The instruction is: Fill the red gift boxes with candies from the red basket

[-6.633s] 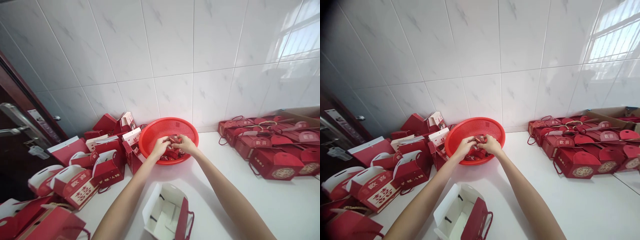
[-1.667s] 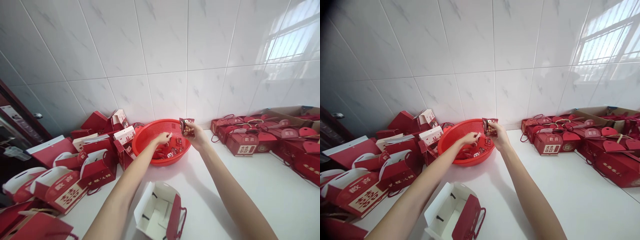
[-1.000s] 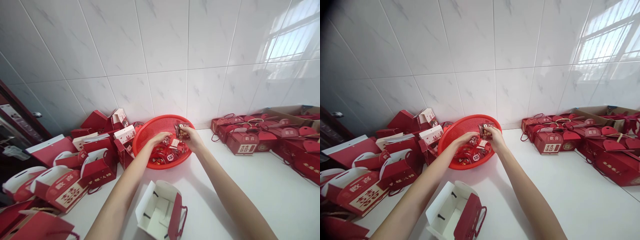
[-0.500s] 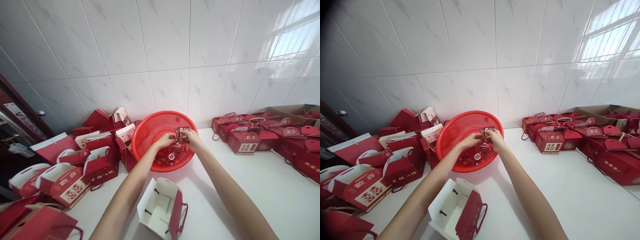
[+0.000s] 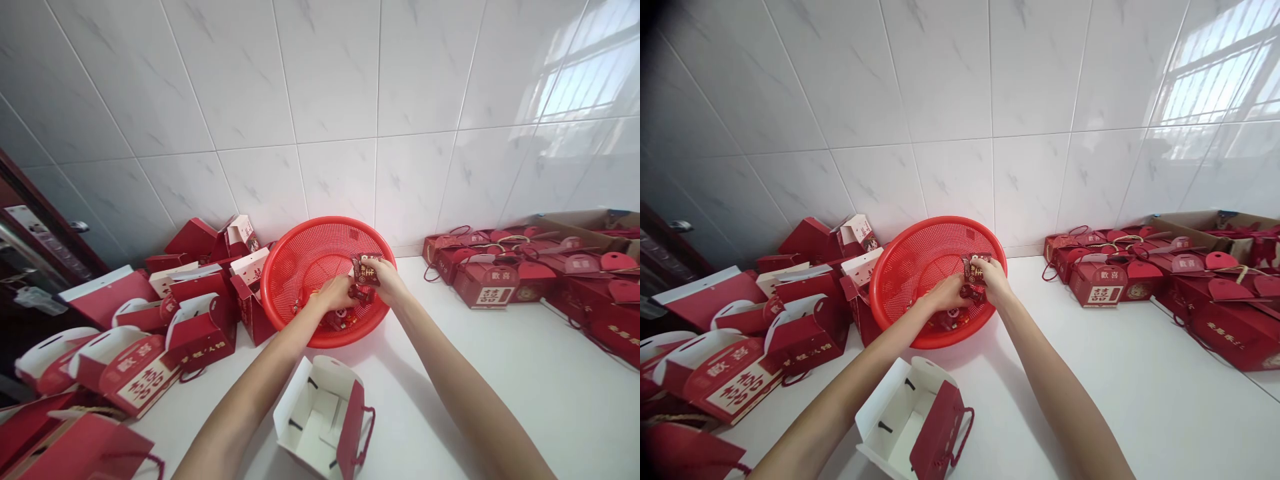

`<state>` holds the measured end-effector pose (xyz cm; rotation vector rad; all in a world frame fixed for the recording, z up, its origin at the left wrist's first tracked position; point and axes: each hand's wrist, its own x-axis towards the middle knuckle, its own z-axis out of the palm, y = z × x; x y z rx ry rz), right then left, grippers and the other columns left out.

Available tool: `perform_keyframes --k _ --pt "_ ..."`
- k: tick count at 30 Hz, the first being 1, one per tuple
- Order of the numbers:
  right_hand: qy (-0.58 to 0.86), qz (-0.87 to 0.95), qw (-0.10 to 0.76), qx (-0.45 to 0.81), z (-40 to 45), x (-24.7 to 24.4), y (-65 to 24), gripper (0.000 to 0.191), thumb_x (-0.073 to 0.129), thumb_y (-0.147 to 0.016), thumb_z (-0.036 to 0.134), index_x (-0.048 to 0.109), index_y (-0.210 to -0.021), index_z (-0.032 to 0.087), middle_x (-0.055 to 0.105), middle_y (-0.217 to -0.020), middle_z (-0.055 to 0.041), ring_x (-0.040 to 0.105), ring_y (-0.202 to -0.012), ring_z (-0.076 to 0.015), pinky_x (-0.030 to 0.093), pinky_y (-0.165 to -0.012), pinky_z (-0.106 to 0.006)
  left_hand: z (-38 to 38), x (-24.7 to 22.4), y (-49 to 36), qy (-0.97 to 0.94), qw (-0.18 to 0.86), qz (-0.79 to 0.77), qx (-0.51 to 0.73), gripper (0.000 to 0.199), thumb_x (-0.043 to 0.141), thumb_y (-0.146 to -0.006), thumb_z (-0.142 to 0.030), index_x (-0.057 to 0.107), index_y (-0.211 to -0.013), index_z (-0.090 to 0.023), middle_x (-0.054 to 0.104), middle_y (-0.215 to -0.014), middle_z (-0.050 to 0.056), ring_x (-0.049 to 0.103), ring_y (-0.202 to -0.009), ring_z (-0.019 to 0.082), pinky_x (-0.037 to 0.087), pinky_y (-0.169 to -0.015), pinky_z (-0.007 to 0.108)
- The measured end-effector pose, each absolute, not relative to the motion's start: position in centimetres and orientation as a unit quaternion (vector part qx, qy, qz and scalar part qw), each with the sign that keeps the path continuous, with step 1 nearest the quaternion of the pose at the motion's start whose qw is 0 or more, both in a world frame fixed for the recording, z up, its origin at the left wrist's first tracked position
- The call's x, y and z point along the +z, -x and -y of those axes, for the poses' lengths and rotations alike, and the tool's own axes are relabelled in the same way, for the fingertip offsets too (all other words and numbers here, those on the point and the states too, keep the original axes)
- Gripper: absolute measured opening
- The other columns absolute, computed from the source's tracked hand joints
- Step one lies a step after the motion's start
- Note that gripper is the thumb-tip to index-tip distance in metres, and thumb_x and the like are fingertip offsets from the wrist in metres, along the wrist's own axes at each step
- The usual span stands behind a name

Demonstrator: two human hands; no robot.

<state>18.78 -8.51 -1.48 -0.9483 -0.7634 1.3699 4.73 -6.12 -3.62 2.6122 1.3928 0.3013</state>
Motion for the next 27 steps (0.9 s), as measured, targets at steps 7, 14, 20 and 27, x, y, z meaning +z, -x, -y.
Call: perform_keyframes --k 7,14,20,27 --pt "0.415 0.301 0.618 0.596 8.3 -1.7 -18.9 0.010 0.065 -0.073 0.013 0.060 -0.066 0.018 0.064 -0.059 0.0008 0.059 -0.053 -0.0121 0.047 -0.049 -0.023 7.1 -4.4 -6.2 -0.899 0.026 -0.425 0.106 0.058 0.067 -0.076 -0.029 0.062 -0.133 -0.026 0.058 -0.135 0.014 0.066 -0.105 0.033 0.053 -0.085 0.040" --pt "0.407 0.292 0.623 0.600 8.3 -1.3 -19.3 0.015 0.068 -0.071 0.014 0.056 -0.063 0.019 0.061 -0.054 0.0029 0.057 -0.050 -0.0120 0.047 -0.047 -0.022 5.9 -4.6 -5.9 -0.920 0.068 -0.379 0.078 0.046 0.070 -0.074 -0.029 0.071 -0.120 -0.031 0.060 -0.137 0.005 0.066 -0.105 0.027 0.053 -0.083 0.031" --pt "0.411 0.284 0.629 0.596 8.0 -1.6 -19.4 0.013 0.067 -0.070 0.015 0.057 -0.064 0.019 0.060 -0.054 0.0034 0.055 -0.050 -0.0117 0.048 -0.048 -0.023 5.3 -4.6 -5.6 -0.915 0.133 -0.365 0.112 0.024 0.073 -0.071 -0.030 0.078 -0.094 -0.026 0.069 -0.121 0.002 0.067 -0.096 0.022 0.053 -0.080 0.026" --pt "0.400 0.286 0.636 0.594 8.0 -1.8 -19.2 0.012 0.069 -0.068 0.016 0.058 -0.064 0.019 0.063 -0.056 0.0016 0.057 -0.051 -0.0124 0.048 -0.046 -0.023 4.7 -4.3 -5.0 -0.847 0.171 -0.434 0.255 0.018 0.070 -0.075 -0.033 0.076 -0.087 -0.022 0.075 -0.083 0.002 0.069 -0.080 0.023 0.051 -0.074 0.030"
